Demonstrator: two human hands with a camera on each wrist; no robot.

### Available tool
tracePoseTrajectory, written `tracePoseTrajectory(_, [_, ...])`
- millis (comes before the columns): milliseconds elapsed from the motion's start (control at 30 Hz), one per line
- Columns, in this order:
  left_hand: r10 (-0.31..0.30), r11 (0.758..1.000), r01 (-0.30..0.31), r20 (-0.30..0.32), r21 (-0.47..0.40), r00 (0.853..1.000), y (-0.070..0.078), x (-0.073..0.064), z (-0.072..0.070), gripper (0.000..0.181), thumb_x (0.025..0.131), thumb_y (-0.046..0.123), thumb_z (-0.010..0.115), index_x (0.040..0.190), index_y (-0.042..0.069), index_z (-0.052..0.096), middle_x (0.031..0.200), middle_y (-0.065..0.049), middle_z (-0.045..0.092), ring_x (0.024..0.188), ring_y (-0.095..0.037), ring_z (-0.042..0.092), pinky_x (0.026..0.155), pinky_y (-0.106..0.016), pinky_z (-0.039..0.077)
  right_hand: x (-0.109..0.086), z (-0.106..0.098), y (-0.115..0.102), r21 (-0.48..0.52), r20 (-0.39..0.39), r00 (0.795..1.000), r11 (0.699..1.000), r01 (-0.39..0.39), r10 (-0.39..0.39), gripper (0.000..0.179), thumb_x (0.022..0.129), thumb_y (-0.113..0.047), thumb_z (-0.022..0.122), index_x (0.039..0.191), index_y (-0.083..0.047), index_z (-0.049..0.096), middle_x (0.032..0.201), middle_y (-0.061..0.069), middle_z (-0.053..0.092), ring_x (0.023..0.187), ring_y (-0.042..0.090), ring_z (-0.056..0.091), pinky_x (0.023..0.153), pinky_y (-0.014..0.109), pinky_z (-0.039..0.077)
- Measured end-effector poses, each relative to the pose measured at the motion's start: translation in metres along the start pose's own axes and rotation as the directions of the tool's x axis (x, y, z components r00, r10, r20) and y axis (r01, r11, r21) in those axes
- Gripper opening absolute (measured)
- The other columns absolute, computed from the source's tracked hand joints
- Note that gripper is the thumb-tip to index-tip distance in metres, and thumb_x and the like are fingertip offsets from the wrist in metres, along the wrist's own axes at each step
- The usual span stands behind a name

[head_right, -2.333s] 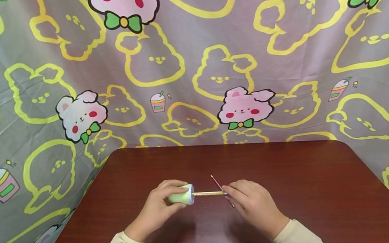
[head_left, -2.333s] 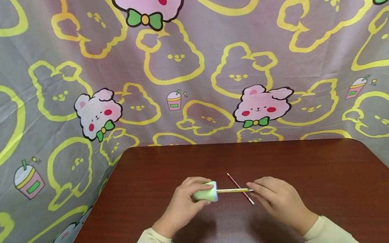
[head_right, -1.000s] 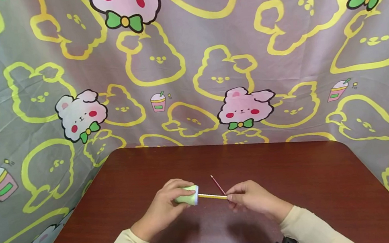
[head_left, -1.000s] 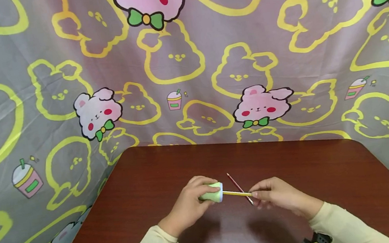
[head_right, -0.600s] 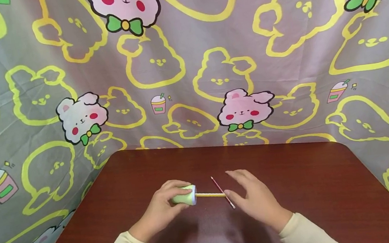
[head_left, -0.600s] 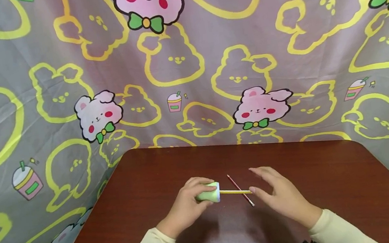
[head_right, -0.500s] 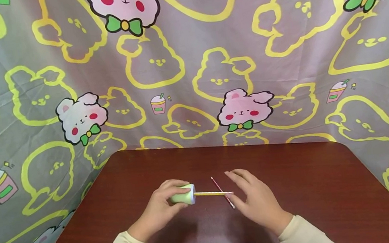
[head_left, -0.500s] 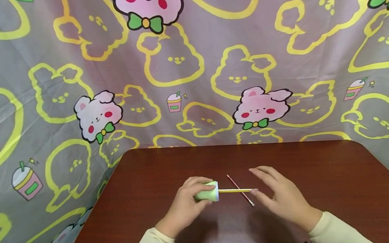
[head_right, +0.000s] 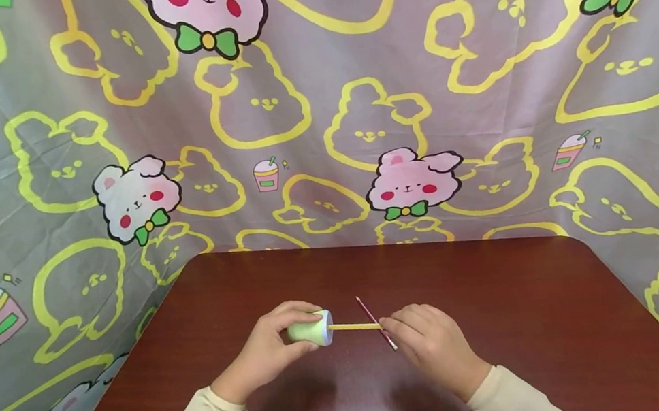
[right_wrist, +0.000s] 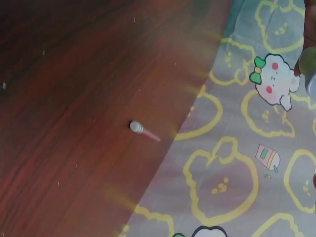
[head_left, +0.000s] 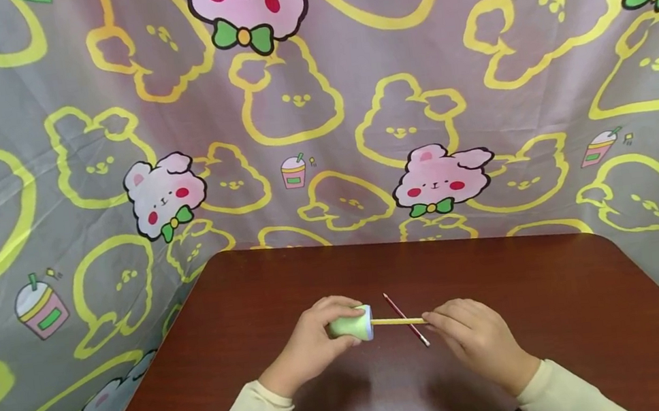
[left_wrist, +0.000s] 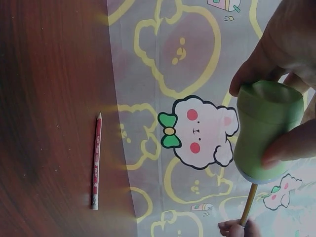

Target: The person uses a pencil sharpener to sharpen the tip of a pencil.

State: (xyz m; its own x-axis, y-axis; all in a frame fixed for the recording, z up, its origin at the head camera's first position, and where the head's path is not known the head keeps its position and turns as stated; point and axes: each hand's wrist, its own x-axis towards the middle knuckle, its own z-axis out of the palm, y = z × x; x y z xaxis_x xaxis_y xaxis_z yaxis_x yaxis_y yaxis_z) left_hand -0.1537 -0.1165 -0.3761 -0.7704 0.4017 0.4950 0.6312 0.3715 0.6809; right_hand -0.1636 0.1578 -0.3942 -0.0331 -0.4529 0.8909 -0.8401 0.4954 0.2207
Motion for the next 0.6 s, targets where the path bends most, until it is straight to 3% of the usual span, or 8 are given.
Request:
tracePoseTrajectory(233, [0.018,0.999,-0.018,-0.018,0.040,1.000,0.002,0.001,0.001,0.039,0.068,-0.003,0.082,0.105,0.005,0.074,0.113,-0.006,0.067,0.108,-0.025,0.059,0.090,-0.031,0.049,0.001,0.000,-0.004,0.046,0.053,0.984,0.984,-0.170,0.168,0.032,0.100,-0.026,0.052,0.084,-0.005,0.071,0.074,-0.003,0.064,0.063,0.011,0.057,0.055,0.025,0.047])
tracePoseTrajectory(300, [0.042,0.997,-0.040,-0.032,0.064,0.999,0.001,0.001,0.002,0.039,0.067,-0.004,0.082,0.104,0.005,0.074,0.112,-0.007,0.067,0.107,-0.025,0.059,0.090,-0.031,0.049,0.002,-0.001,-0.006,0.069,0.107,0.965,0.966,-0.249,0.241,0.023,0.096,-0.022,0.060,0.084,-0.006,0.071,0.074,-0.004,0.065,0.064,0.010,0.058,0.055,0.024,0.047])
tracePoseTrajectory(367, [0.082,0.992,-0.078,-0.039,0.096,0.996,-0.001,0.001,0.004,0.039,0.066,-0.004,0.082,0.103,0.006,0.075,0.112,-0.006,0.068,0.107,-0.025,0.059,0.089,-0.031,0.050,0.004,-0.004,-0.008,0.100,0.214,0.914,0.923,-0.371,0.344,0.011,0.090,-0.015,0.067,0.084,-0.007,0.072,0.074,-0.005,0.065,0.064,0.006,0.057,0.055,0.022,0.047])
tracePoseTrajectory(400, [0.108,0.988,-0.103,-0.039,0.116,0.993,-0.002,0.001,0.005,0.038,0.066,-0.005,0.082,0.102,0.006,0.075,0.111,-0.006,0.068,0.106,-0.024,0.059,0.088,-0.031,0.051,0.006,-0.006,-0.008,0.129,0.301,0.861,0.877,-0.463,0.411,0.006,0.087,-0.011,0.069,0.085,-0.007,0.073,0.073,-0.007,0.065,0.063,0.004,0.056,0.054,0.022,0.046])
tracePoseTrajectory(433, [0.138,0.982,-0.132,-0.038,0.134,0.990,-0.004,0.001,0.006,0.038,0.066,-0.005,0.083,0.101,0.006,0.075,0.111,-0.006,0.068,0.106,-0.024,0.059,0.087,-0.030,0.051,0.008,-0.008,-0.007,0.159,0.399,0.784,0.807,-0.569,0.475,0.004,0.086,-0.009,0.071,0.086,-0.006,0.073,0.071,-0.007,0.064,0.062,0.003,0.055,0.053,0.021,0.045])
tracePoseTrajectory(467, [0.168,0.975,-0.161,-0.035,0.154,0.985,-0.005,0.001,0.007,0.037,0.065,-0.005,0.083,0.100,0.006,0.076,0.110,-0.005,0.068,0.105,-0.023,0.059,0.087,-0.030,0.051,0.011,-0.010,-0.007,0.185,0.505,0.685,0.710,-0.680,0.525,0.004,0.084,-0.006,0.071,0.087,-0.005,0.073,0.070,-0.006,0.064,0.061,0.003,0.054,0.053,0.021,0.045])
tracePoseTrajectory(567, [0.248,0.953,-0.238,-0.029,0.189,0.968,-0.009,0.002,0.009,0.035,0.064,-0.006,0.083,0.097,0.007,0.077,0.109,-0.004,0.069,0.105,-0.022,0.060,0.086,-0.029,0.051,0.017,-0.015,-0.001,0.166,0.749,0.328,0.316,-0.934,0.576,0.012,0.089,-0.007,0.065,0.092,0.002,0.072,0.068,-0.001,0.061,0.061,0.008,0.054,0.053,0.024,0.046])
tracePoseTrajectory(600, [0.263,0.948,-0.253,-0.030,0.192,0.964,-0.010,0.002,0.010,0.035,0.064,-0.006,0.083,0.096,0.007,0.077,0.108,-0.004,0.069,0.104,-0.022,0.060,0.086,-0.029,0.051,0.019,-0.016,0.001,0.142,0.791,0.239,0.211,-0.967,0.563,0.015,0.091,-0.009,0.063,0.094,0.004,0.071,0.067,0.002,0.060,0.061,0.011,0.055,0.053,0.025,0.047])
